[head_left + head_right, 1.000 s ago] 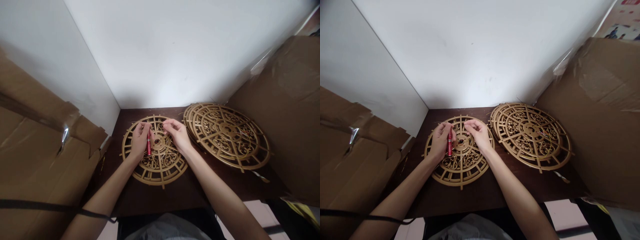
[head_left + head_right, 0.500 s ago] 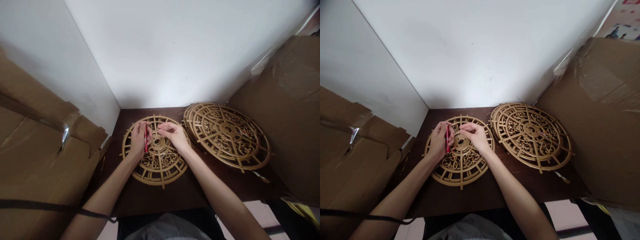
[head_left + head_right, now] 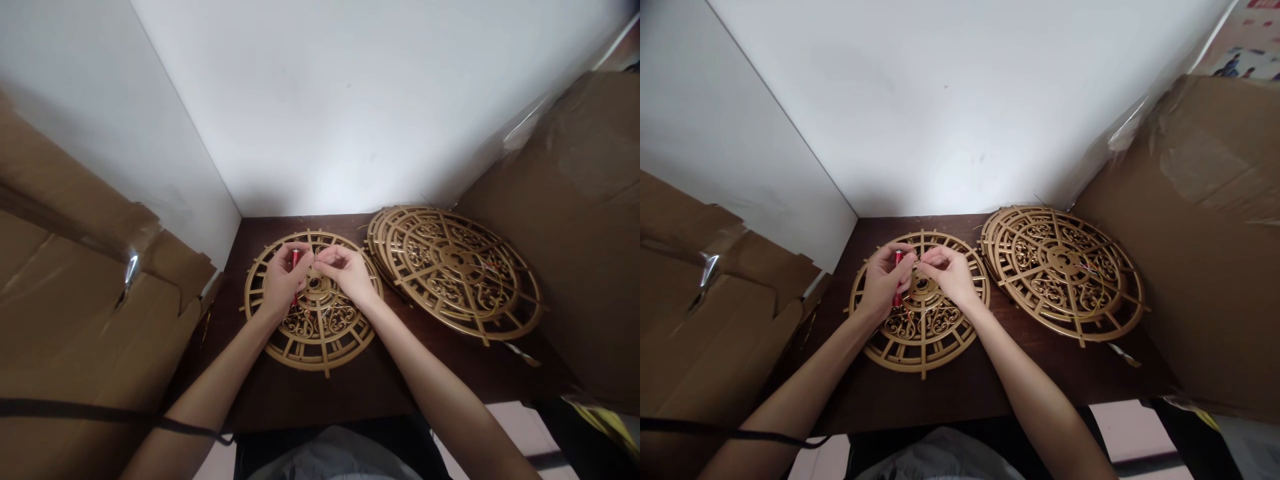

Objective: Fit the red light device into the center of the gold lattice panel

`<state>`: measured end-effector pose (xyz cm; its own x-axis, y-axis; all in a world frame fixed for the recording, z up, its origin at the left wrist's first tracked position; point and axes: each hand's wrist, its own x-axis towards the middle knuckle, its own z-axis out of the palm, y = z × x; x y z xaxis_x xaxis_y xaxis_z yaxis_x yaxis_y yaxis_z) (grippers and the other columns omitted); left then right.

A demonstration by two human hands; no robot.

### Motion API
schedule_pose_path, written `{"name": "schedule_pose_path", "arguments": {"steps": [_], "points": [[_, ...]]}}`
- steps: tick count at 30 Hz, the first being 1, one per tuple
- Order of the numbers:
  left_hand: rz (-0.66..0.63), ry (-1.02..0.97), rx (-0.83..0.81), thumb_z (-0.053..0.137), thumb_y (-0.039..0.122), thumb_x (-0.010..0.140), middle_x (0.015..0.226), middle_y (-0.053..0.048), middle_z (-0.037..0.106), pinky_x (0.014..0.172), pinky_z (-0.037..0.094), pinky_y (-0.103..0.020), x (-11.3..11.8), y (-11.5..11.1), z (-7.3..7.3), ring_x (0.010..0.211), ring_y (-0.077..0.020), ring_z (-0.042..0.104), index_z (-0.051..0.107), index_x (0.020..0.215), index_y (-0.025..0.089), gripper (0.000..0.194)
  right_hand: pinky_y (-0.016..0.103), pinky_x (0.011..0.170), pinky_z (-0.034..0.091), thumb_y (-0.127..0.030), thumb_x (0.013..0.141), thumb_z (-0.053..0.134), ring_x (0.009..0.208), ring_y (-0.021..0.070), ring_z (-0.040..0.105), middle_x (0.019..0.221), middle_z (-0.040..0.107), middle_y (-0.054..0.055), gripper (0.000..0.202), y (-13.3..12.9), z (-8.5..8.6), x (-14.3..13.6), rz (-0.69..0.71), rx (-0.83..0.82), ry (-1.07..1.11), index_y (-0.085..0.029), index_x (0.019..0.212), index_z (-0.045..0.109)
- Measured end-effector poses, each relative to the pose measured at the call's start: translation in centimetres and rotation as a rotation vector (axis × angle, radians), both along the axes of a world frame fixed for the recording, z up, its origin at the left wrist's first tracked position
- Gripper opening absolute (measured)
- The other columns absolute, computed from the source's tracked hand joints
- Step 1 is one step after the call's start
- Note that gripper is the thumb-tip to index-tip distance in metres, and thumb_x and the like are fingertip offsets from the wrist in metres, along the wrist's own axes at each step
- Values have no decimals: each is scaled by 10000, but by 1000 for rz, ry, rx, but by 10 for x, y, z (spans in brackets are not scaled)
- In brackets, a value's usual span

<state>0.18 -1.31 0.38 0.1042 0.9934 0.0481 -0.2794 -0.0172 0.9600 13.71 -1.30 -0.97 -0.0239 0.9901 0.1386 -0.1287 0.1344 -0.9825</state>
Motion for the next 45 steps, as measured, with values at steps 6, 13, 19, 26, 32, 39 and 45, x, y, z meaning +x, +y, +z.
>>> {"name": "schedule_pose_path", "arguments": {"steps": [6, 13, 19, 26, 32, 39, 45], "points": [[0, 5, 6, 688, 285, 728, 614, 55, 465, 334, 235, -142, 0, 0, -2, 396, -10, 321, 593, 920, 172, 241, 257, 638, 461, -267, 704, 700, 643, 122, 556, 699, 617, 1, 129, -1, -4, -1, 6, 76, -128, -174, 759, 630], [15, 5, 0, 700, 271, 719, 637, 56, 471, 323, 227, -136, -1, 2, -4, 390, 0, 307, 577, 903, 161, 247, 246, 630, 447, -230, 711, 680, 642, 118, 548, 694, 608, -5, 91, -2, -3, -2, -36, 122, -165, -172, 763, 632], [19, 33, -33, 707, 257, 714, 606, 66, 448, 326, 226, -131, -1, 3, -4, 395, -4, 302, 573, 896, 160, 246, 241, 617, 448, -233, 723, 675, 630, 115, 549, 695, 613, -5, 83, -3, -1, -2, -42, 130, -176, -172, 760, 633], [1, 45, -25, 690, 262, 732, 570, 72, 418, 326, 229, -130, 0, 3, -4, 400, -12, 296, 572, 877, 162, 212, 243, 627, 461, -245, 700, 707, 635, 116, 560, 694, 632, -5, 117, -2, 0, -3, -49, 101, -94, -172, 766, 645], [-11, 43, -26, 690, 258, 730, 624, 61, 444, 323, 218, -134, 0, 3, -4, 397, -3, 290, 572, 882, 163, 214, 253, 649, 470, -249, 696, 716, 634, 115, 571, 691, 642, -4, 119, -3, 3, -3, -81, 91, -35, -172, 755, 646], [-23, 45, -8, 684, 243, 730, 756, 27, 509, 329, 216, -137, -1, 3, -5, 419, 3, 320, 577, 908, 168, 220, 261, 626, 461, -262, 685, 719, 617, 119, 558, 672, 634, -5, 128, -2, 3, -3, -99, 86, -30, -178, 747, 646], [-26, 29, -16, 689, 221, 713, 812, 14, 536, 334, 209, -138, 0, 2, -3, 427, 2, 323, 574, 914, 171, 237, 254, 620, 452, -274, 690, 719, 604, 112, 542, 658, 620, -11, 139, -2, 3, -2, -98, 68, -11, -176, 751, 642]]}}
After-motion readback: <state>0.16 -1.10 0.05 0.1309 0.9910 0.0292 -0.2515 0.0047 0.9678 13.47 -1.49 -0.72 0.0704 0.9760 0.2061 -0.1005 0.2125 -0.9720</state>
